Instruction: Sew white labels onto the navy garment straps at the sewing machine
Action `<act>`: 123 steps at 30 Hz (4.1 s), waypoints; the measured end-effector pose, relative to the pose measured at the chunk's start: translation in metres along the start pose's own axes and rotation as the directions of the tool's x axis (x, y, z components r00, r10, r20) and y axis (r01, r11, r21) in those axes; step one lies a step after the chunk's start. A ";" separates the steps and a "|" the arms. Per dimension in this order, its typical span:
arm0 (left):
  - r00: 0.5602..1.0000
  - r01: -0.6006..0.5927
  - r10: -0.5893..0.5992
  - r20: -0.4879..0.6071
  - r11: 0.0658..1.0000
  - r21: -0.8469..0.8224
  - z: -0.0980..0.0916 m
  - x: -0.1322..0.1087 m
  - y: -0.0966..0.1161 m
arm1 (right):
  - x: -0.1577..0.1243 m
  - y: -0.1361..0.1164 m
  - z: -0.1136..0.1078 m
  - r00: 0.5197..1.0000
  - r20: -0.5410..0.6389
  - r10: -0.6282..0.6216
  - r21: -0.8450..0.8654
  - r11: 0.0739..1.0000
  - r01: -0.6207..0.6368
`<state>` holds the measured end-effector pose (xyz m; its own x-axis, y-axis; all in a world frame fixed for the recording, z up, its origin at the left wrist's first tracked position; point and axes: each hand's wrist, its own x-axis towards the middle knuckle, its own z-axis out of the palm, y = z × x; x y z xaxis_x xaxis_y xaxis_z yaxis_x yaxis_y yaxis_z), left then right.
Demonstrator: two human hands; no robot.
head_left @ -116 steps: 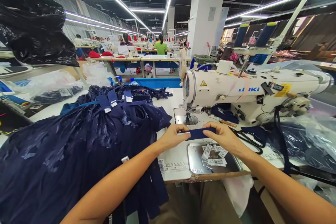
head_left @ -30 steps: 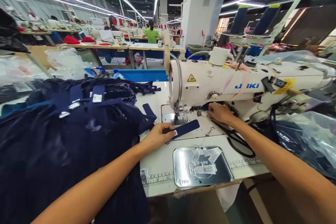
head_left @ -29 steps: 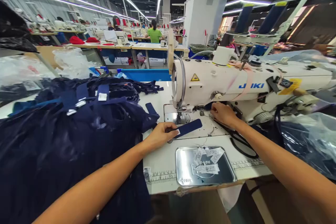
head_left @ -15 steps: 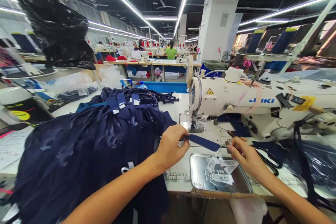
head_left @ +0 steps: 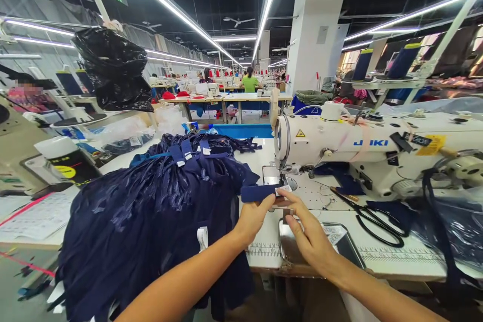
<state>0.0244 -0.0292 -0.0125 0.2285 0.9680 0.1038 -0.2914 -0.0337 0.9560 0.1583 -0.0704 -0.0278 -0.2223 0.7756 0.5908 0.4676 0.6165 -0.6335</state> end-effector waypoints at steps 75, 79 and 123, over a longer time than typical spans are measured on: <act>0.940 0.180 -0.247 0.235 0.945 0.272 -0.022 0.015 -0.007 | 0.029 0.033 -0.021 0.935 0.281 0.218 0.095 0.963 -0.253; 0.942 0.179 -0.248 0.226 0.942 0.284 -0.020 0.014 -0.004 | 0.027 0.034 -0.019 0.935 0.272 0.226 0.066 0.965 -0.252; 0.997 0.063 -0.061 0.036 0.997 -0.048 -0.016 0.012 -0.014 | 0.050 0.020 0.020 0.868 0.032 0.495 0.453 0.767 -0.454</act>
<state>0.0165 -0.0128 -0.0295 0.2797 0.9585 0.0550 -0.3205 0.0392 0.9464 0.1399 -0.0168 -0.0213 0.0111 0.9830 0.1834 0.0725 0.1821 -0.9806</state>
